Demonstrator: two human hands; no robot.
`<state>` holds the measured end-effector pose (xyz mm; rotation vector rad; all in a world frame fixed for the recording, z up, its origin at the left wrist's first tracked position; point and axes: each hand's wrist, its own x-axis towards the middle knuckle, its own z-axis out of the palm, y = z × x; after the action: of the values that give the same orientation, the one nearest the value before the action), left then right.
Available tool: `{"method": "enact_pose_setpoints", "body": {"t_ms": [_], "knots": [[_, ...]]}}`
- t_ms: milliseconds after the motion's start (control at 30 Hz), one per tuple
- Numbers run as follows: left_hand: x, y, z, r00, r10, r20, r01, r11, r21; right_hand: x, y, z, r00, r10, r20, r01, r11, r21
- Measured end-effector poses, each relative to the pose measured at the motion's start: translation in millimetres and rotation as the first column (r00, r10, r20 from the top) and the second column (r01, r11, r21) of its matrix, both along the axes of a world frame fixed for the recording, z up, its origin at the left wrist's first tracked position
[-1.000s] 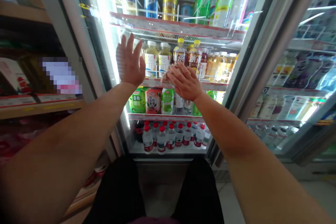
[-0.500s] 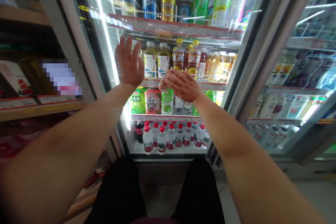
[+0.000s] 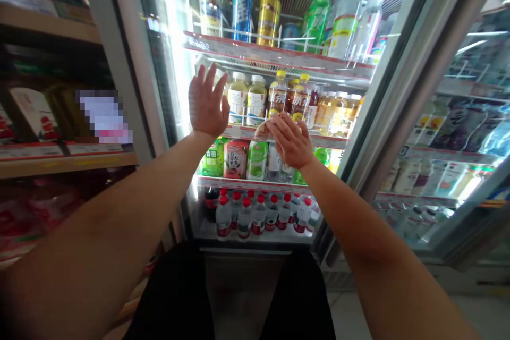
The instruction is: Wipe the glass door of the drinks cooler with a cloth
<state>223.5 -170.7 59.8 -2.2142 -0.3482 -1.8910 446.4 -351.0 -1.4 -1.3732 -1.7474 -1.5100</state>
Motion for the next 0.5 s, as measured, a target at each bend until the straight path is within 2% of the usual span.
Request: {"method": "enact_pose_setpoints", "body": {"t_ms": [167,300,500], "knots": [[2,0,-0.7,0.999,0.053,0.009,-0.053,0.999,0.006,-4,-3,12.2,0.992,0.011,-0.129,-0.003,0.998,0.064],[4,3,-1.3,0.993,0.114,0.005,-0.114,0.993,0.040,-10,1,14.3,0.987,0.025,-0.157,-0.011,0.996,0.088],[1,0,-1.1,0.997,0.075,0.036,-0.077,0.995,0.067,-24,17,17.4,0.984,0.061,-0.168,-0.038,0.990,0.137]]}}
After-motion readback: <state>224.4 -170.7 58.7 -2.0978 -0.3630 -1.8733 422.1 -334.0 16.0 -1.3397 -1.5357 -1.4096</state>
